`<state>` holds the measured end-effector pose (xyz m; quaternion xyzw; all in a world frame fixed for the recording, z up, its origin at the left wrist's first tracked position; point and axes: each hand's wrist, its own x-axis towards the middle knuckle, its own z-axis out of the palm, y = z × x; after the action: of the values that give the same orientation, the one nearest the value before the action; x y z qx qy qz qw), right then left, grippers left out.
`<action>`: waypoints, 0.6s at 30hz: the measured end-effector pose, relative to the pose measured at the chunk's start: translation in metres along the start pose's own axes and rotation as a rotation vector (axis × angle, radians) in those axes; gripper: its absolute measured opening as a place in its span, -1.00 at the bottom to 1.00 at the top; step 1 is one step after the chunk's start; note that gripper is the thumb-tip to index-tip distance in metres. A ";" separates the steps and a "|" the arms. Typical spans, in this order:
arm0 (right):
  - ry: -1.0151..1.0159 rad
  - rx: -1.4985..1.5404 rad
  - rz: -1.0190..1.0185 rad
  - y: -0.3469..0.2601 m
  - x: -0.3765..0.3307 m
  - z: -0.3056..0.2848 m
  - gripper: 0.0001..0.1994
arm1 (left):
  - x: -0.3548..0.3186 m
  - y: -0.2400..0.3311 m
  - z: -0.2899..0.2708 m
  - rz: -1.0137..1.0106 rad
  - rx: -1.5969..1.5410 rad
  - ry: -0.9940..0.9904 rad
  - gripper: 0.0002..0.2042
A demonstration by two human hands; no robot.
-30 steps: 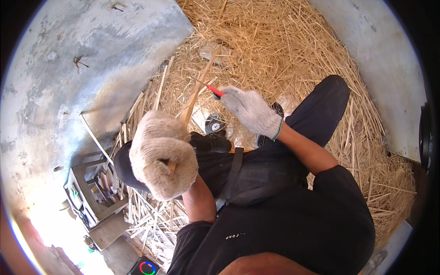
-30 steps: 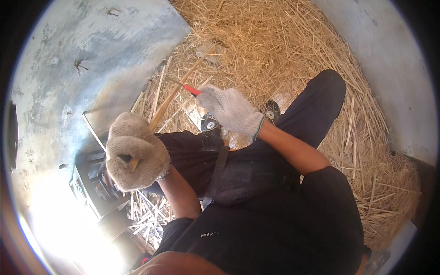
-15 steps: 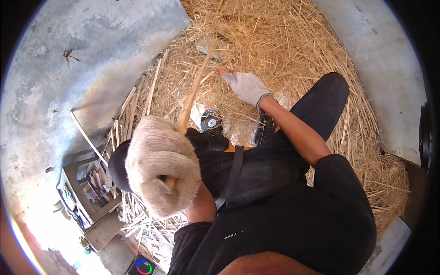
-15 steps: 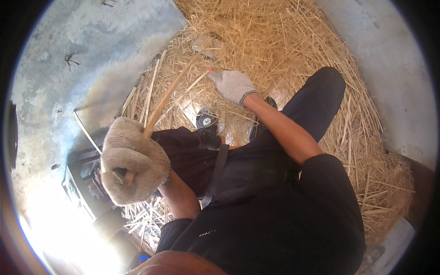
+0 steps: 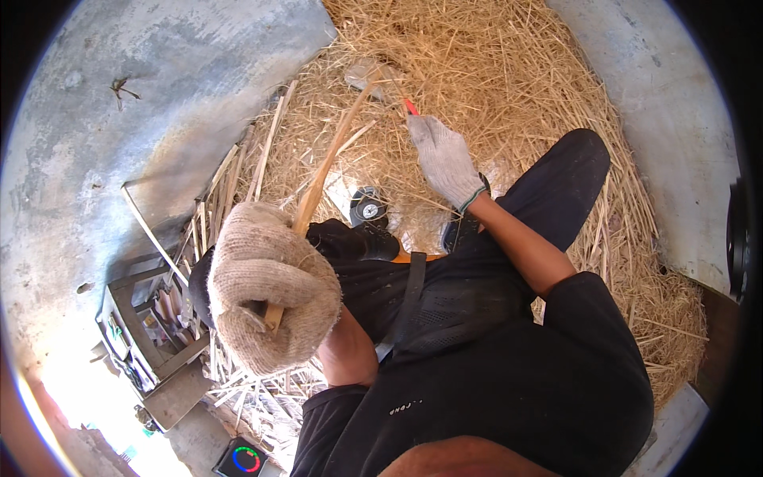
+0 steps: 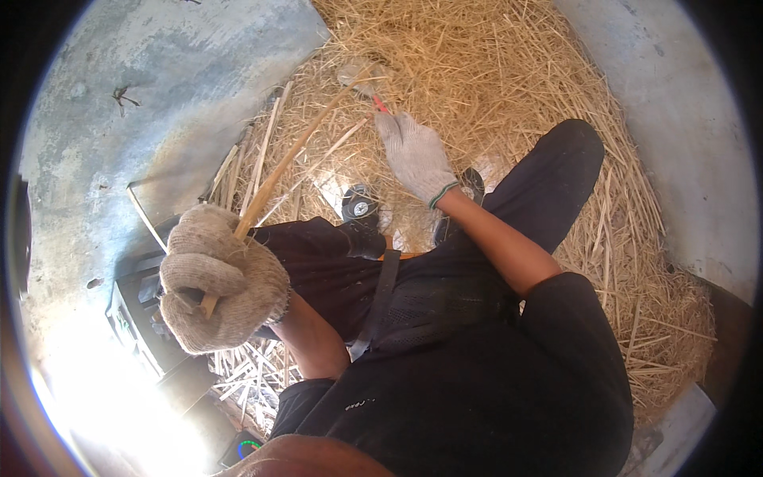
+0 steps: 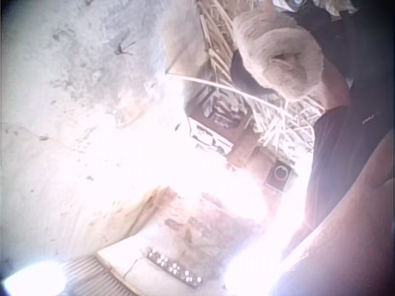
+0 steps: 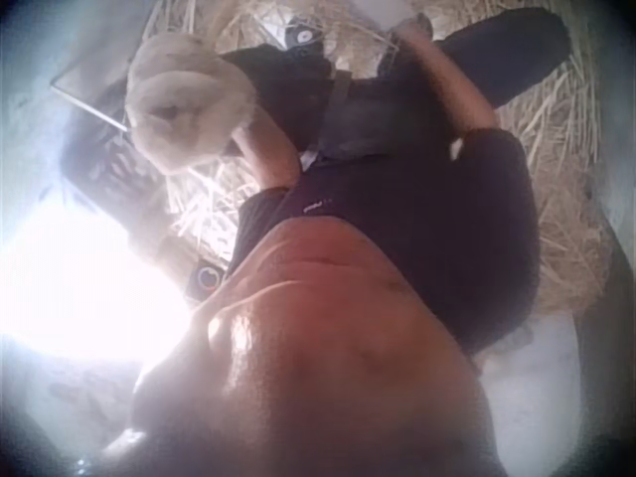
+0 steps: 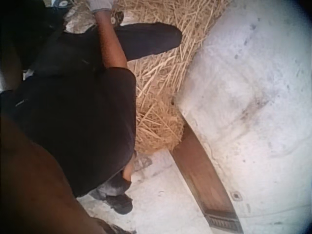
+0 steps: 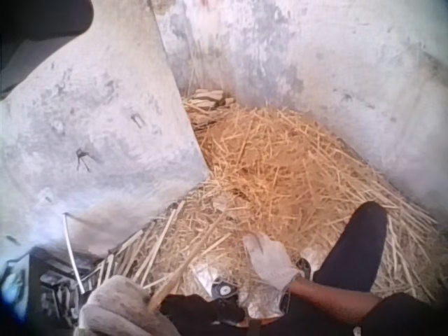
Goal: The person shaves a wood strip using a utility knife while holding the wood by hand in gloved hands.
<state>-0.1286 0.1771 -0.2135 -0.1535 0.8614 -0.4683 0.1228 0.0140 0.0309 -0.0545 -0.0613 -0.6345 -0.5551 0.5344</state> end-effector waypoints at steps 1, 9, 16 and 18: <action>0.093 0.099 -0.043 -0.006 -0.004 -0.001 -0.29 | 0.005 0.001 0.002 0.001 0.002 -0.057 -0.61; -0.158 -0.137 -0.217 0.034 0.060 0.044 -0.48 | 0.003 0.000 0.013 0.029 -0.068 0.094 -0.71; -0.150 -0.405 -0.048 0.076 0.131 0.064 -0.26 | 0.012 -0.016 0.019 0.128 0.047 0.218 -0.67; -0.203 -0.424 -0.041 0.055 0.124 0.064 -0.29 | 0.014 -0.016 0.010 0.119 0.077 0.254 -0.66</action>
<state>-0.2287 0.1093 -0.3022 -0.2396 0.9205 -0.2614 0.1641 -0.0090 0.0254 -0.0522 -0.0076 -0.5779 -0.5011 0.6441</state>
